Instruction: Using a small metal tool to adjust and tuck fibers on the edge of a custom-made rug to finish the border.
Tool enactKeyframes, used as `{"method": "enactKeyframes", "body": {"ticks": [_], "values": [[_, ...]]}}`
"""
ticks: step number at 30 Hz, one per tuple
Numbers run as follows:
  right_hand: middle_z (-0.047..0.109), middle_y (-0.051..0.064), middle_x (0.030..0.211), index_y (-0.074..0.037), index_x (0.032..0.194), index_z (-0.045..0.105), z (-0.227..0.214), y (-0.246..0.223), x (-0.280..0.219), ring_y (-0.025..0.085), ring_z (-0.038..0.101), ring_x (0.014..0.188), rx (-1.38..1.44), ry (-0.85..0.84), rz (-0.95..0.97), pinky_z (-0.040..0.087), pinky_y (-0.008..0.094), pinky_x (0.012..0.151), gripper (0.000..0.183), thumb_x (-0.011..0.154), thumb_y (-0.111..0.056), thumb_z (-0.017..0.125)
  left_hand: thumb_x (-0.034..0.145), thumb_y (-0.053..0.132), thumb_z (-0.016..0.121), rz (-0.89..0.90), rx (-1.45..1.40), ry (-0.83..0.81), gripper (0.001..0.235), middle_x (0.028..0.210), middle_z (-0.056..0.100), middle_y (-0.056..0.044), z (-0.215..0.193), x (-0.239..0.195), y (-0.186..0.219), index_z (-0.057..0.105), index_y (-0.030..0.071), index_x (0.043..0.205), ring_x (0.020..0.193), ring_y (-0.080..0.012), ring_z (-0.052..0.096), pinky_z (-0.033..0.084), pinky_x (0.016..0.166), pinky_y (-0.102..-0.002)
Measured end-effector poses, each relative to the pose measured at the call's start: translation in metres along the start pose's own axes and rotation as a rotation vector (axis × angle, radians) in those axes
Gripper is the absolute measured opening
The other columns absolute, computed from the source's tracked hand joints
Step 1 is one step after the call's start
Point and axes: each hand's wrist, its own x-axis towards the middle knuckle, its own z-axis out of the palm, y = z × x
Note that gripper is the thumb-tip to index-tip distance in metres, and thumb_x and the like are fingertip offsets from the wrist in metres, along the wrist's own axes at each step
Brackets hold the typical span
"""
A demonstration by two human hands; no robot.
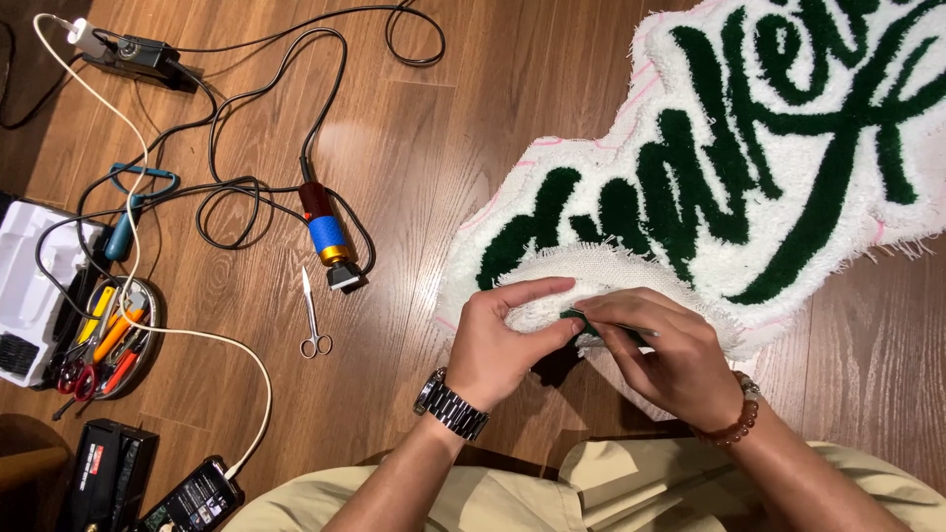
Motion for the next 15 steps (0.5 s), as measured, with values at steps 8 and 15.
{"method": "enactKeyframes", "body": {"ticks": [8, 15], "values": [[0.078, 0.018, 0.097, 0.005, 0.107, 0.066, -0.007, 0.004, -0.003, 0.024, 0.079, 0.089, 0.317, 0.122, 0.248, 0.065, 0.037, 0.078, 0.012, 0.096, 0.005, 0.062, 0.078, 0.014, 0.087, 0.002, 0.005, -0.01, 0.041, 0.116, 0.082, -0.013, -0.001, 0.0, 0.002, 0.081, 0.013, 0.119, 0.124, -0.0249, 0.068, 0.049, 0.108, -0.044], [0.078, 0.022, 0.097, 0.009, 0.106, 0.063, -0.007, -0.005, 0.005, 0.024, 0.08, 0.086, 0.324, 0.151, 0.248, 0.066, 0.037, 0.08, 0.011, 0.096, 0.008, 0.062, 0.078, 0.014, 0.087, 0.018, 0.005, -0.014, 0.041, 0.115, 0.082, -0.013, -0.002, 0.001, 0.0, 0.08, 0.014, 0.119, 0.125, -0.0257, 0.068, 0.049, 0.109, -0.045]]}}
